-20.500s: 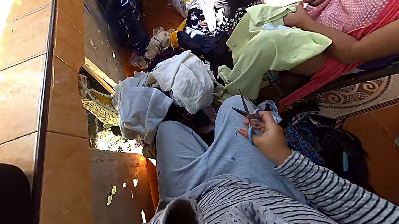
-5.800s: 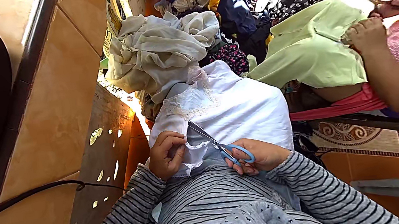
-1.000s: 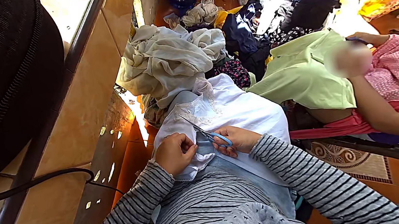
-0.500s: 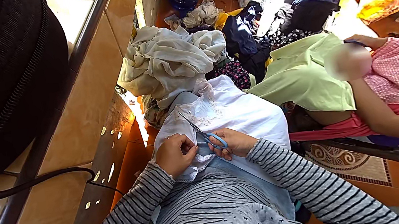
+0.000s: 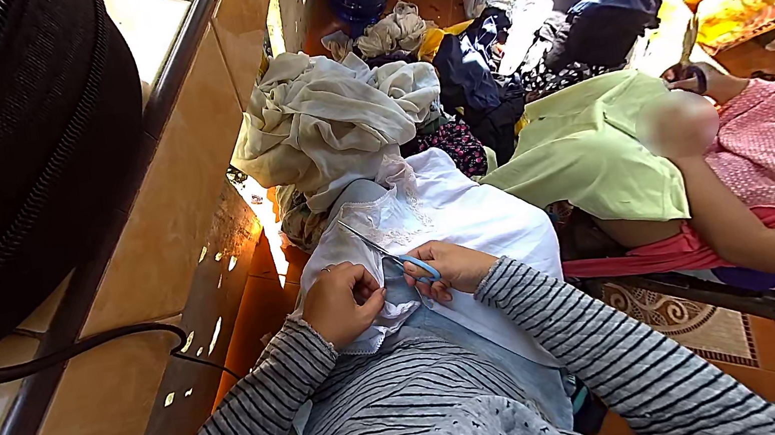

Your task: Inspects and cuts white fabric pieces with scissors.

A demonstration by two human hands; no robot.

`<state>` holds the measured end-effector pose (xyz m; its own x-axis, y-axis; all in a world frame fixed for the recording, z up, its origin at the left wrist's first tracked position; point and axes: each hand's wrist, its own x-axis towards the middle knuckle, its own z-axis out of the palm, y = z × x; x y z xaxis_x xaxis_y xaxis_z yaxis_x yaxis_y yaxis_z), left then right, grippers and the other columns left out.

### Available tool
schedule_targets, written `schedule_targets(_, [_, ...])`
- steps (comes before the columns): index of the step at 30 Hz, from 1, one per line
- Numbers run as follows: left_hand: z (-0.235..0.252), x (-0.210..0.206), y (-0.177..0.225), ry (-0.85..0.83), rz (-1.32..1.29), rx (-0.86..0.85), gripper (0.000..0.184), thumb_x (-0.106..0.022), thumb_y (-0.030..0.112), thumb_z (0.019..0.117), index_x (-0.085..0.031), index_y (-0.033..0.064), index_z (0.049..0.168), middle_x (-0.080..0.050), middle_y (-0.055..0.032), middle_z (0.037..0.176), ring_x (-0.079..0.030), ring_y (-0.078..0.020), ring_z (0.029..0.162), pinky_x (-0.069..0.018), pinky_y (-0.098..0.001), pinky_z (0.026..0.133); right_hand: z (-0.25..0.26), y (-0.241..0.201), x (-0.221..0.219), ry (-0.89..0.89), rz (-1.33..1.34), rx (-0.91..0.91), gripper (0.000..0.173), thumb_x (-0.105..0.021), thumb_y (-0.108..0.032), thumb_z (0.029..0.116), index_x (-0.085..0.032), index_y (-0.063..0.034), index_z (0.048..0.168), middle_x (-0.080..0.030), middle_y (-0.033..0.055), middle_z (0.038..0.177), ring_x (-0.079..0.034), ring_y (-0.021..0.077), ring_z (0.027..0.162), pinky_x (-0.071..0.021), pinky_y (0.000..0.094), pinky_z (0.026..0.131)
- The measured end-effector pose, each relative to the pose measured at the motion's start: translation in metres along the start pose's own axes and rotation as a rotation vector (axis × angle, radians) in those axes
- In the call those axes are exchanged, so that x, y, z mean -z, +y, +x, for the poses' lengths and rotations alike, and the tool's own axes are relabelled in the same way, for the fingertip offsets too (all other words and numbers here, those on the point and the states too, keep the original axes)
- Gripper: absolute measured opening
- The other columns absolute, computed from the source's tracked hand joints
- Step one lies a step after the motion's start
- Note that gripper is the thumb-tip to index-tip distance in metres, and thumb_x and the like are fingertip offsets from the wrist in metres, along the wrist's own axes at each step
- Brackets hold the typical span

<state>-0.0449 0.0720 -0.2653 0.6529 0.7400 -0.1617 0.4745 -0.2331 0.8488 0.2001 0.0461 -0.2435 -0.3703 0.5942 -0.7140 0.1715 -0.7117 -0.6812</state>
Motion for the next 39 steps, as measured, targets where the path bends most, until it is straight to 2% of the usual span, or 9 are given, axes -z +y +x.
schedule_targets(5, [-0.003,0.0,-0.003,0.034,-0.039,-0.033,0.029,-0.067,0.033,0.0932,-0.073,0.0054,0.089,-0.064,-0.0049,0.08,-0.062,-0.0154,0.079,-0.0506,-0.0332,0.075,0.005,-0.009,0.017,-0.008,-0.15,-0.033,0.022,-0.058,-0.026,0.1027,-0.06,-0.012,0.086,-0.059,-0.0061,0.064,-0.053,0.0024,0.048,-0.0425,0.017,0.045])
schedule_targets(7, [-0.003,-0.004,-0.008,0.181,-0.008,-0.062,0.031,-0.066,0.035,0.0952,-0.071,0.0052,0.09,-0.063,-0.0064,0.082,-0.061,-0.0169,0.077,-0.0513,-0.0338,0.072,0.005,-0.013,0.028,-0.031,-0.22,-0.062,0.022,-0.059,-0.025,0.1026,-0.06,-0.0115,0.085,-0.059,-0.006,0.063,-0.053,0.0023,0.049,-0.0418,0.0171,0.045])
schedule_targets(8, [-0.003,-0.007,-0.011,0.286,0.048,-0.061,0.031,-0.068,0.036,0.0939,-0.072,0.0047,0.095,-0.067,-0.0105,0.09,-0.064,-0.0229,0.085,-0.053,-0.0401,0.078,0.004,-0.015,0.034,-0.047,-0.244,-0.074,0.022,-0.059,-0.025,0.1025,-0.06,-0.0117,0.084,-0.059,-0.0062,0.063,-0.053,0.0021,0.049,-0.0423,0.017,0.045])
schedule_targets(9, [-0.002,-0.009,-0.015,0.368,0.102,-0.029,0.037,-0.07,0.037,0.0913,-0.071,0.0025,0.104,-0.068,-0.0174,0.104,-0.065,-0.0325,0.099,-0.0527,-0.049,0.089,0.004,-0.018,0.039,-0.063,-0.261,-0.085,0.022,-0.06,-0.025,0.1021,-0.06,-0.0116,0.084,-0.058,-0.0064,0.063,-0.053,0.0019,0.048,-0.0431,0.0169,0.045])
schedule_targets(11, [-0.001,-0.008,-0.02,0.334,0.141,0.132,0.071,-0.071,0.049,0.0884,-0.058,-0.0018,0.136,-0.054,-0.0276,0.141,-0.053,-0.0444,0.131,-0.043,-0.0599,0.107,0.003,-0.023,0.047,-0.092,-0.296,-0.109,0.022,-0.06,-0.026,0.1015,-0.06,-0.0115,0.085,-0.059,-0.0065,0.064,-0.054,0.0022,0.049,-0.0447,0.017,0.046])
schedule_targets(14, [-0.005,-0.005,-0.023,0.104,0.117,0.334,0.105,-0.064,0.065,0.0886,-0.024,-0.0002,0.161,-0.031,-0.0265,0.162,-0.038,-0.0419,0.147,-0.036,-0.0583,0.116,0.004,-0.028,0.052,-0.109,-0.352,-0.127,0.022,-0.06,-0.026,0.101,-0.06,-0.0111,0.085,-0.059,-0.0065,0.064,-0.054,0.0026,0.05,-0.0447,0.0177,0.047])
schedule_targets(17, [-0.009,-0.005,-0.023,0.054,0.114,0.381,0.112,-0.062,0.069,0.0873,-0.017,-0.0004,0.163,-0.029,-0.0257,0.164,-0.037,-0.0401,0.148,-0.0349,-0.0553,0.118,0.013,-0.035,0.05,-0.114,-0.384,-0.141,0.023,-0.059,-0.026,0.1022,-0.059,-0.0111,0.084,-0.058,-0.0062,0.064,-0.053,0.0025,0.049,-0.0433,0.0176,0.047])
schedule_targets(27, [-0.011,-0.004,-0.022,0.039,0.098,0.447,0.118,-0.064,0.073,0.083,-0.017,-0.0015,0.162,-0.029,-0.0247,0.164,-0.036,-0.0405,0.148,-0.0327,-0.0547,0.119,0.03,-0.068,0.056,-0.104,-0.524,-0.228,0.024,-0.059,-0.019,0.1041,-0.061,-0.0069,0.084,-0.055,-0.0048,0.06,-0.047,0.0019,0.044,-0.0371,0.0163,0.042])
schedule_targets(39, [-0.012,-0.005,-0.022,0.043,0.094,0.452,0.12,-0.064,0.074,0.0817,-0.017,0.0,0.163,-0.029,-0.0227,0.164,-0.033,-0.0385,0.15,-0.03,-0.0536,0.121,0.034,-0.069,0.03,-0.036,-0.52,-0.243,0.031,-0.058,-0.03,0.1051,-0.062,-0.0083,0.083,-0.057,-0.0043,0.06,-0.049,0.0027,0.044,-0.038,0.017,0.041])
